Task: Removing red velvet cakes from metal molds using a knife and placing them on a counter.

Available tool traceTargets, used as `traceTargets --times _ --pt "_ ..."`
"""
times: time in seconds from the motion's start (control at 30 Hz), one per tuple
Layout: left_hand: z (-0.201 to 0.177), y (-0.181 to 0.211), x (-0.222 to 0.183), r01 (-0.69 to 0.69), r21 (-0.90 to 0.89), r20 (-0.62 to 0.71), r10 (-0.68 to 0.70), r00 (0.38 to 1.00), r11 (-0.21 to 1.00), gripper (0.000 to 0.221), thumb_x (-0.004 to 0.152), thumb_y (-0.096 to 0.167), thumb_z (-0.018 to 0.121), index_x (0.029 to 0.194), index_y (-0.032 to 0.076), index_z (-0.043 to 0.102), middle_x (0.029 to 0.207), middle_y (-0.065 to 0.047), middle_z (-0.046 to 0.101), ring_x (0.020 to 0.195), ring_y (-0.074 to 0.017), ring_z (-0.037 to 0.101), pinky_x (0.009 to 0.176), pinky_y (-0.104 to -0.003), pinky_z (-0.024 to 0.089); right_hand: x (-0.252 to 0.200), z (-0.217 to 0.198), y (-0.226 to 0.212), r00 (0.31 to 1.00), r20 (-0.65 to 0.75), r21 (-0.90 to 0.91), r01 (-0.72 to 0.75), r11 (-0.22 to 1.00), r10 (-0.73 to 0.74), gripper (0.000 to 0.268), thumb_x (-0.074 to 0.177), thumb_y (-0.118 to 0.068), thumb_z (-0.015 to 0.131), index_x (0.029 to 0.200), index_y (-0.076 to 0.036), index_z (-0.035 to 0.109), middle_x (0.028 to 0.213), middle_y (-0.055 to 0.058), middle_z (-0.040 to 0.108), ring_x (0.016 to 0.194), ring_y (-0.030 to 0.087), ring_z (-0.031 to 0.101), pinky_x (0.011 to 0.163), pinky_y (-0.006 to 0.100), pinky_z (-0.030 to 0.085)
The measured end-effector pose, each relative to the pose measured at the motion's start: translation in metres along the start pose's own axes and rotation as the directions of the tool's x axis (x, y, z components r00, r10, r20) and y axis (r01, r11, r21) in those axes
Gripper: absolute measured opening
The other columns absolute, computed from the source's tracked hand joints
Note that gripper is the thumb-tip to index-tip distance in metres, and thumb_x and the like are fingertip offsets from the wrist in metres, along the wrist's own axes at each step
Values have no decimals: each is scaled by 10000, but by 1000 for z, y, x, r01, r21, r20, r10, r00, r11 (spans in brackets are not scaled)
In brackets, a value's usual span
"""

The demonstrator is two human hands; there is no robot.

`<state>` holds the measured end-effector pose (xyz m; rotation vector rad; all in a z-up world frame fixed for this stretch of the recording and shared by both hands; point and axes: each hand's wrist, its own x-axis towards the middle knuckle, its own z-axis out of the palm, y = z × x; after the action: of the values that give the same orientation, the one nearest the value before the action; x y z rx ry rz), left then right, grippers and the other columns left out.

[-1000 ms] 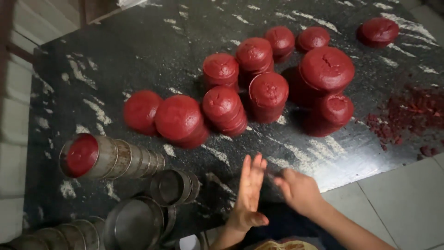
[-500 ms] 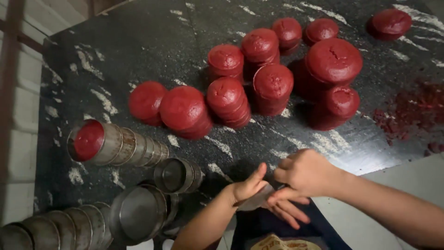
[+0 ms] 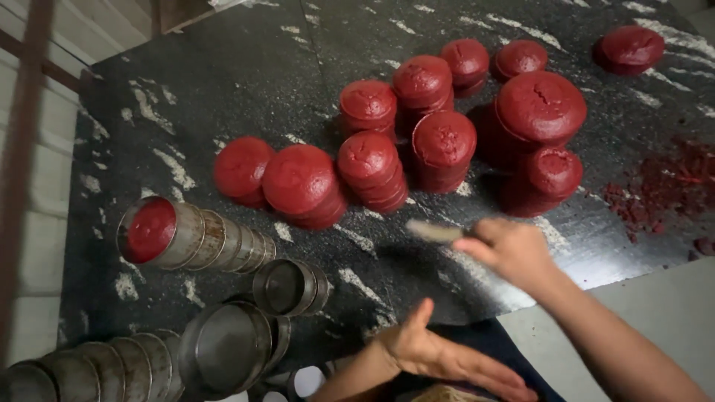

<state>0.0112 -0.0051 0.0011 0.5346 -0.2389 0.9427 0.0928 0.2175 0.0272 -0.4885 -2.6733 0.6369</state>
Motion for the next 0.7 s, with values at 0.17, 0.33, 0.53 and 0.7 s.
traceTargets --times 0.17,0.33,0.53,0.7 --pt "-8 4 10 -71 -90 105 80 991 993 1484 699 1088 249 1631 -65 210 1691 -272 218 1626 -342 176 1358 -476 46 -23 15 -9 916 249 441 182 879 -314 498 864 -545 699 738 -66 644 664 117 613 608 339 644 552 444 504" --pt "-23 -11 8 -116 -271 89 145 985 955 1445 756 1068 336 1627 -81 234 1686 -278 223 1594 -392 165 1323 -479 67 -35 37 -17 928 182 414 227 882 -325 493 780 -530 751 747 -47 653 676 137 622 612 350 637 524 437 488" --pt "-27 -25 -12 -300 -334 -91 286 954 894 1245 952 953 439 1601 -105 339 1662 -270 278 1548 -386 286 1353 -489 154 -107 115 -11 868 433 599 -477 643 241 380 908 -423 650 812 -56 679 642 23 639 620 159 605 517 344 490" --pt "-18 -41 -30 -63 134 -323 103 941 989 871 1013 568 526 1607 -23 290 1688 -172 284 1560 -256 348 1333 -427 215 -117 162 13 466 516 485 -851 203 719 482 1098 -420 515 925 -5 690 684 59 523 601 183 470 532 340 405"
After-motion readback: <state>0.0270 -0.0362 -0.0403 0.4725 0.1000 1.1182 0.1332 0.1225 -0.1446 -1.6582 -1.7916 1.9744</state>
